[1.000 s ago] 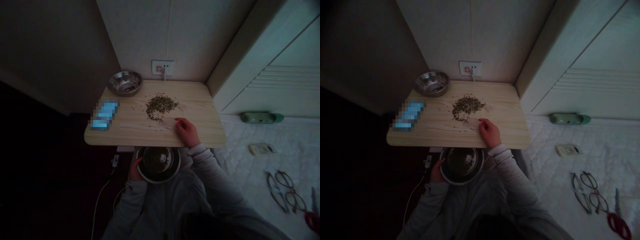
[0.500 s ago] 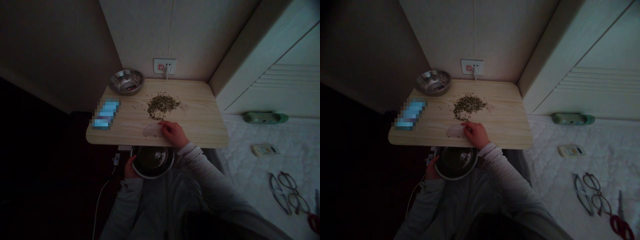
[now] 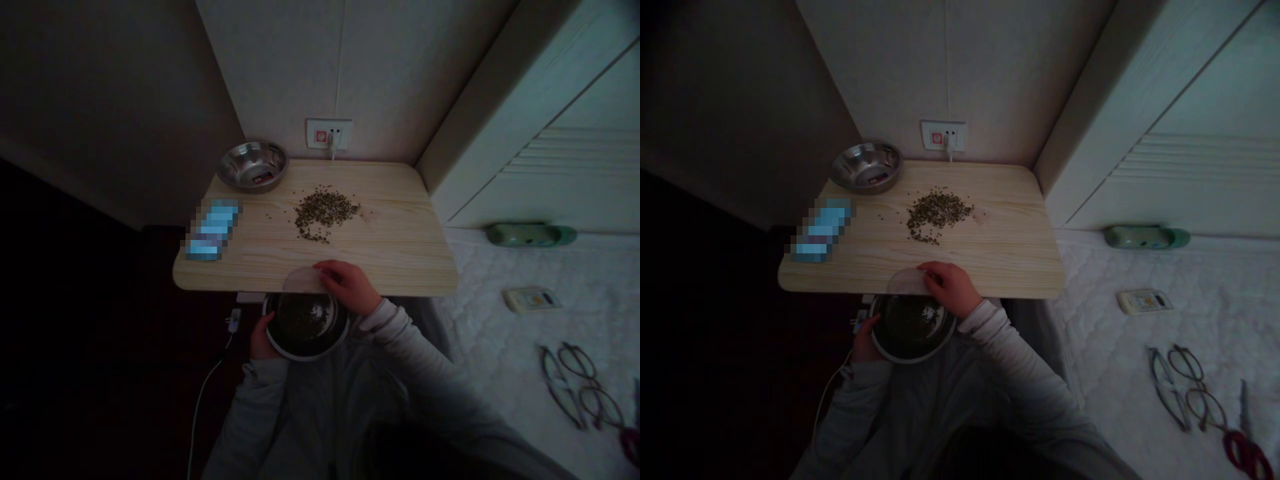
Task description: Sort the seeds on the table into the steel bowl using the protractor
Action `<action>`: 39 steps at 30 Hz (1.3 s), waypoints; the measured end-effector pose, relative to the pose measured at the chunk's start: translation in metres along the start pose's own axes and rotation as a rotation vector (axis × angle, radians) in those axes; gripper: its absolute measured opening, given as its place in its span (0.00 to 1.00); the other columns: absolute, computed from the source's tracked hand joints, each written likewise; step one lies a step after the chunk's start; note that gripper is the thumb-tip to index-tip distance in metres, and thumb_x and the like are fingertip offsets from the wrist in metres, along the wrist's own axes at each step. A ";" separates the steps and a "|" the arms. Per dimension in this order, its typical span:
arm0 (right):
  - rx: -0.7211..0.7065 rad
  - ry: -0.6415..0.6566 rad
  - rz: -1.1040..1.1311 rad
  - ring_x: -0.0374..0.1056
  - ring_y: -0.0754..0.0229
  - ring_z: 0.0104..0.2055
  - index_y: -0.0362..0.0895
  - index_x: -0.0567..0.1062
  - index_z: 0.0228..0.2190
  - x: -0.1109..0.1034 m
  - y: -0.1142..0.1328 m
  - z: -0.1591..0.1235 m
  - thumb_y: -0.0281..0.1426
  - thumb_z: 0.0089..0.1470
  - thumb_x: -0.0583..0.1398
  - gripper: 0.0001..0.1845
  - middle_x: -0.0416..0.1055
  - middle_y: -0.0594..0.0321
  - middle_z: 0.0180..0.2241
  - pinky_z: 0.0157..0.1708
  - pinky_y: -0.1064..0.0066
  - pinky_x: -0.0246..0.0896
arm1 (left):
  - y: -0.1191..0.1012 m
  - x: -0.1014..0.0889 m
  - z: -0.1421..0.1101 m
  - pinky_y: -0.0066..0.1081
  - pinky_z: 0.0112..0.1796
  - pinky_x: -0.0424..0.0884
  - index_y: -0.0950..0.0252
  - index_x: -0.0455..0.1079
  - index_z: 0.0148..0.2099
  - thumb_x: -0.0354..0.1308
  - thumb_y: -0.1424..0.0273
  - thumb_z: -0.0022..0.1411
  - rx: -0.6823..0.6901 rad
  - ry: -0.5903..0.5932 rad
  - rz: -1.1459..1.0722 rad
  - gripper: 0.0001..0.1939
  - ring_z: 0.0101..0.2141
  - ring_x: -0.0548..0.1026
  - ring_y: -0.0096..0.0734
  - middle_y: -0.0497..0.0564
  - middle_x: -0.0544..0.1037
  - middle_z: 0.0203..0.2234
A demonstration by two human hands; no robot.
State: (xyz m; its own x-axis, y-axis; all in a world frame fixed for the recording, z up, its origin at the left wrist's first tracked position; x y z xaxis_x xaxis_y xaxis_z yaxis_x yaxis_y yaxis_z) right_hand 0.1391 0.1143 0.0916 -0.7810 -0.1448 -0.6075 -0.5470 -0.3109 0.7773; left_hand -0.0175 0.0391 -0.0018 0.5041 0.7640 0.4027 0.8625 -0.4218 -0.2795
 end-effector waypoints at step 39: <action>0.182 -0.284 0.092 0.58 0.67 0.23 0.42 0.67 0.36 -0.043 -0.051 0.023 0.32 0.45 0.51 0.14 0.63 0.66 0.22 0.26 0.75 0.54 | 0.001 -0.010 0.001 0.35 0.35 0.68 0.69 0.70 0.20 0.46 0.76 0.50 0.038 -0.036 0.049 0.14 0.31 0.73 0.38 0.54 0.75 0.14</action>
State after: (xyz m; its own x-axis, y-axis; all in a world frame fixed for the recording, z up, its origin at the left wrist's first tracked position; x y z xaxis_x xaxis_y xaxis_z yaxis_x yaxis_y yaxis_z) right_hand 0.1935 0.1577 0.0821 -0.8684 0.1105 -0.4834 -0.4949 -0.1325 0.8588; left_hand -0.0215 0.0316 -0.0069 0.5435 0.7603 0.3558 0.8341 -0.4413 -0.3310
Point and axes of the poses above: each hand's wrist, its own z-axis towards the middle knuckle, its own x-axis out of the palm, y = z × x, the point moved 5 cm from there along z, towards the middle knuckle
